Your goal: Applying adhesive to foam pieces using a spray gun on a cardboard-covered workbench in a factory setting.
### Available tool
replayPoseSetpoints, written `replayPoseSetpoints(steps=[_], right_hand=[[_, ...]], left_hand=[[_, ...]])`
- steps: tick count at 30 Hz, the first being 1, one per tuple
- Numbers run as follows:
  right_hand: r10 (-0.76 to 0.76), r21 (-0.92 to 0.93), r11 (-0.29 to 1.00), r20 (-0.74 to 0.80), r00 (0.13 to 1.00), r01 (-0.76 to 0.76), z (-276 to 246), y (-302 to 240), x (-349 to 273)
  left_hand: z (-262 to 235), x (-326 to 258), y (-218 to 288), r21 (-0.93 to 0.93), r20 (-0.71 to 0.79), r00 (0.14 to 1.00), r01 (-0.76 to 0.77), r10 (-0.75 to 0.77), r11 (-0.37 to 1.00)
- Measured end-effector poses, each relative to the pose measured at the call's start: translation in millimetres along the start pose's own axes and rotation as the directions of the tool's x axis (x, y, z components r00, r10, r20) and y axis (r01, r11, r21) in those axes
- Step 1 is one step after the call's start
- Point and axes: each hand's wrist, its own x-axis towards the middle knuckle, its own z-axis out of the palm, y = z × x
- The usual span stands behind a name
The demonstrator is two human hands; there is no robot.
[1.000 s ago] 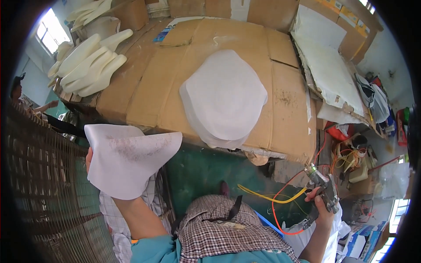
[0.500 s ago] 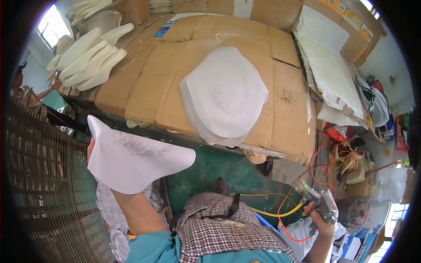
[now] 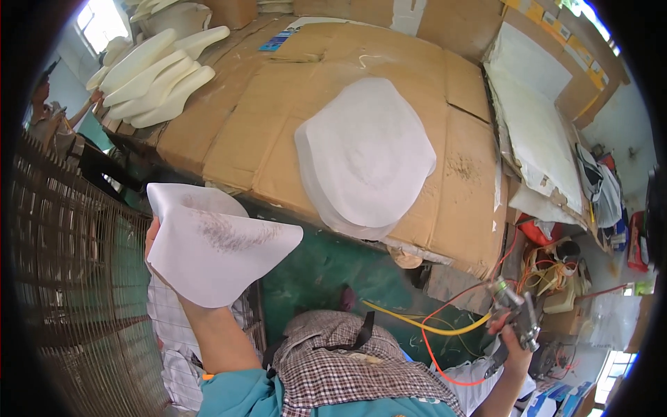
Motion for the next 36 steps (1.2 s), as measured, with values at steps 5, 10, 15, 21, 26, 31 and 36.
replayPoseSetpoints(steps=[5,10,15,21,26,31,36], right_hand=[[-0.01,0.11,0.994,0.174,0.985,-0.009,13.0,13.2,31.1],[-0.128,0.015,0.992,0.141,0.982,0.127,28.3,58.8,143.3],[-0.281,-0.132,0.946,0.122,0.952,0.297,78.5,100.3,271.6],[0.027,0.04,0.993,0.839,0.543,-0.111,267.1,156.7,184.3],[0.141,0.16,0.074,0.975,0.169,-0.984,396.9,177.0,59.9],[0.264,0.177,0.454,0.91,0.321,-0.873,490.5,179.6,73.0],[0.311,-0.006,0.64,0.916,0.252,-0.768,631.4,194.5,72.7]], left_hand=[[1.4,5.8,-5.8,-0.015,0.036,0.999,-0.02,0.021,1.0],[-8.4,16.9,-17.7,0.203,-0.066,0.959,-0.259,0.277,0.944],[-9.1,21.6,-4.0,-0.072,-0.031,0.999,0.031,-0.033,0.997],[-15.4,3.1,25.7,-0.36,-0.112,0.993,-0.069,0.031,0.931],[-76.2,-22.6,64.8,-0.354,-0.315,0.949,-0.128,0.011,0.927],[-217.3,-16.0,96.1,-0.347,-0.48,0.877,-0.156,-0.032,0.925],[-406.1,54.7,112.7,-0.309,-0.706,0.689,-0.094,-0.162,0.946]])
